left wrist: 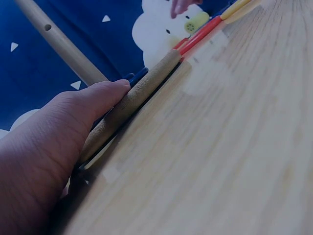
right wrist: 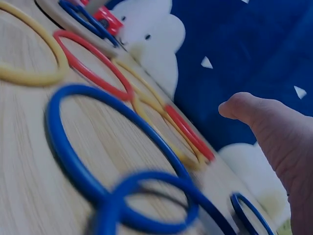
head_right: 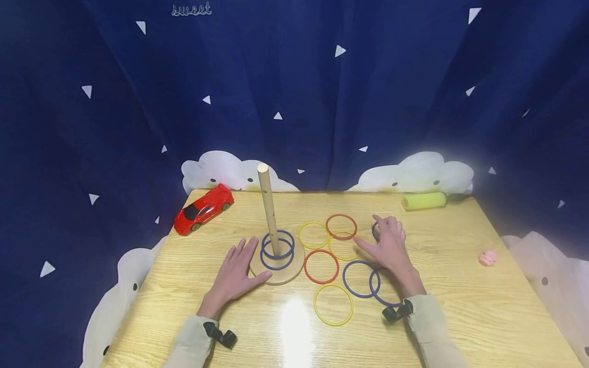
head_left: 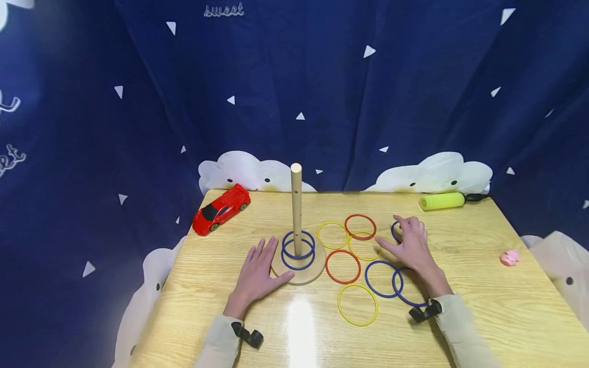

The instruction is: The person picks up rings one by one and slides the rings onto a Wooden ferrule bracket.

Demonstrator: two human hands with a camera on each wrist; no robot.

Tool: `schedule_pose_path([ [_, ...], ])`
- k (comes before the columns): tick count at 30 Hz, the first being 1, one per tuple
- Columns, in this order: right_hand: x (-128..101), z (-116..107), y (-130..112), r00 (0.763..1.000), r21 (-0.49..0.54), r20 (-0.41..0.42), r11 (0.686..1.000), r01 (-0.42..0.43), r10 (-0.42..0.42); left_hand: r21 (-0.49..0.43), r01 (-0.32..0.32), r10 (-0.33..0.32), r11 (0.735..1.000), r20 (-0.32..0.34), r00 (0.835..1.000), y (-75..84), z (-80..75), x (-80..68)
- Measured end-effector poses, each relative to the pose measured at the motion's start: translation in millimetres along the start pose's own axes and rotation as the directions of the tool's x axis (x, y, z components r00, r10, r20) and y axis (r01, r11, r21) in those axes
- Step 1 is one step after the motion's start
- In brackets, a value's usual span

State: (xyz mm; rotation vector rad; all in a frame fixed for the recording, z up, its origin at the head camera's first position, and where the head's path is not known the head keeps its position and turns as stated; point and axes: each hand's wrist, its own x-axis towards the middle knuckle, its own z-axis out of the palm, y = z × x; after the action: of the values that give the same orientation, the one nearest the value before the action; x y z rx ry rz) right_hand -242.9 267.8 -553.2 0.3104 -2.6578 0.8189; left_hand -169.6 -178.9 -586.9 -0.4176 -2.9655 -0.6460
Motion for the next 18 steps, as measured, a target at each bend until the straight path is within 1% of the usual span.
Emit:
schedule_pose_path([
  [4, -7.4, -10.8, 16.6, 0.998, -0.004, -0.019, 0.998, -0.057, 0.057, 0.007, 0.001, -0.001, 1.000, 0.001, 1.000, 0.3, -0.2, 0.1],
  [9, -18.7, -22.9, 31.8, 0.992, -0.019, -0.005, 0.991, -0.130, 0.129, 0.006, -0.008, 0.008, 1.000, -0.006, 1.000, 0.2, 0.4, -0.9],
  [15, -23.6, -29.6, 45.7, 0.988, -0.030, 0.002, 0.988, -0.153, 0.153, 0.004, 0.000, 0.000, 1.000, 0.005, 1.000, -1.1, 1.2, -1.0],
  [18, -24.3, -29.8, 52.4, 0.984, -0.050, 0.022, 0.984, -0.173, 0.174, 0.002, 0.001, -0.001, 1.000, 0.007, 1.000, -1.6, 1.0, -0.3],
])
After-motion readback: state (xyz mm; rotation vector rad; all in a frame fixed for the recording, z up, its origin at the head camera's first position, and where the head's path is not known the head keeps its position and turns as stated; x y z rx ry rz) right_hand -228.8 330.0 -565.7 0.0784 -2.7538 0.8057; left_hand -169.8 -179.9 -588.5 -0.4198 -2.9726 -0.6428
